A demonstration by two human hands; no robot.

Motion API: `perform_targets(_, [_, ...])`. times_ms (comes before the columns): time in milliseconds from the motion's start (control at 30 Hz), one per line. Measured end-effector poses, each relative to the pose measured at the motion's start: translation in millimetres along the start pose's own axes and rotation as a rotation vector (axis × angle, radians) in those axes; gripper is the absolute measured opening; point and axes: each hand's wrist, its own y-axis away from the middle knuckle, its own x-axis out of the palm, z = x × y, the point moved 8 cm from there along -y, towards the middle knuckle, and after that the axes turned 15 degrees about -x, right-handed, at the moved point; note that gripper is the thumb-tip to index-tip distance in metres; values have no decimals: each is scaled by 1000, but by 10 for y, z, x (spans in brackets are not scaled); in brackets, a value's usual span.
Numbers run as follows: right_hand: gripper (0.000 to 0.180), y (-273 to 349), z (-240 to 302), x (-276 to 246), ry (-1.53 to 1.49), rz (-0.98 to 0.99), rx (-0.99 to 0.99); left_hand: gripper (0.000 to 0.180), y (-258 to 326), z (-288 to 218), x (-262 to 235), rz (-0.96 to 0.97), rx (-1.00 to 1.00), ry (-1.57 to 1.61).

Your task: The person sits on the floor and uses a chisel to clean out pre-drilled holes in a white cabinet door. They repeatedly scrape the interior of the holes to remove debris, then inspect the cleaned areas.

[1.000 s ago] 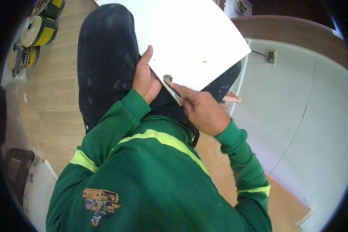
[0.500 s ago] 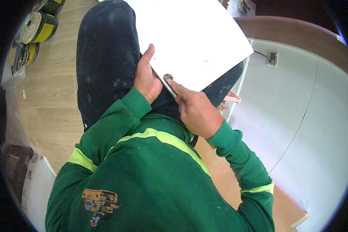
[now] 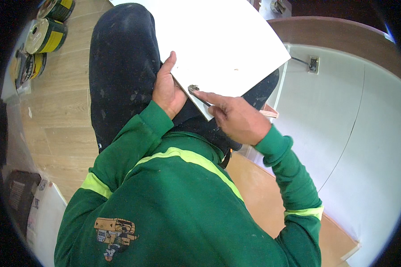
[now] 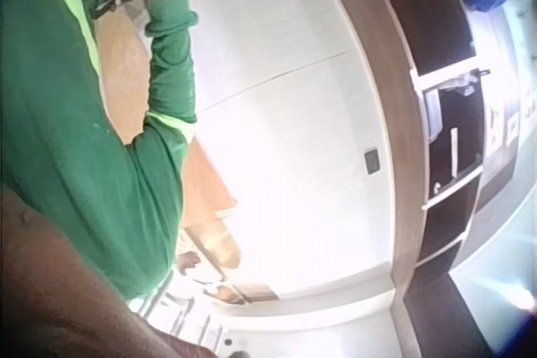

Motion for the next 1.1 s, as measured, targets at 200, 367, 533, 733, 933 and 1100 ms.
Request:
perform_targets(200, [53,-29,-115,-24,83,70,-85,58,77,-3,63,-9,-9,-18])
perform_targets(367, [57,8,-26,69,-4,-70,-121,57,62,11,34,-26,12,1])
perform_targets(533, [57,21,-64,200,-120,-191,-94,57,63,2,52,-40,8,-8])
perform_targets(733, [54,98,-136,306,-512,-116,281,57,44,-16,53,-6,2,-26])
perform_targets(933, [60,51,-80,-21,-71,43,-62,59,18,-18,21,26,15,-22])
perform_targets(1100, [62,14,-46,-66,15,92,-85,59,41,-20,40,23,13,-21])
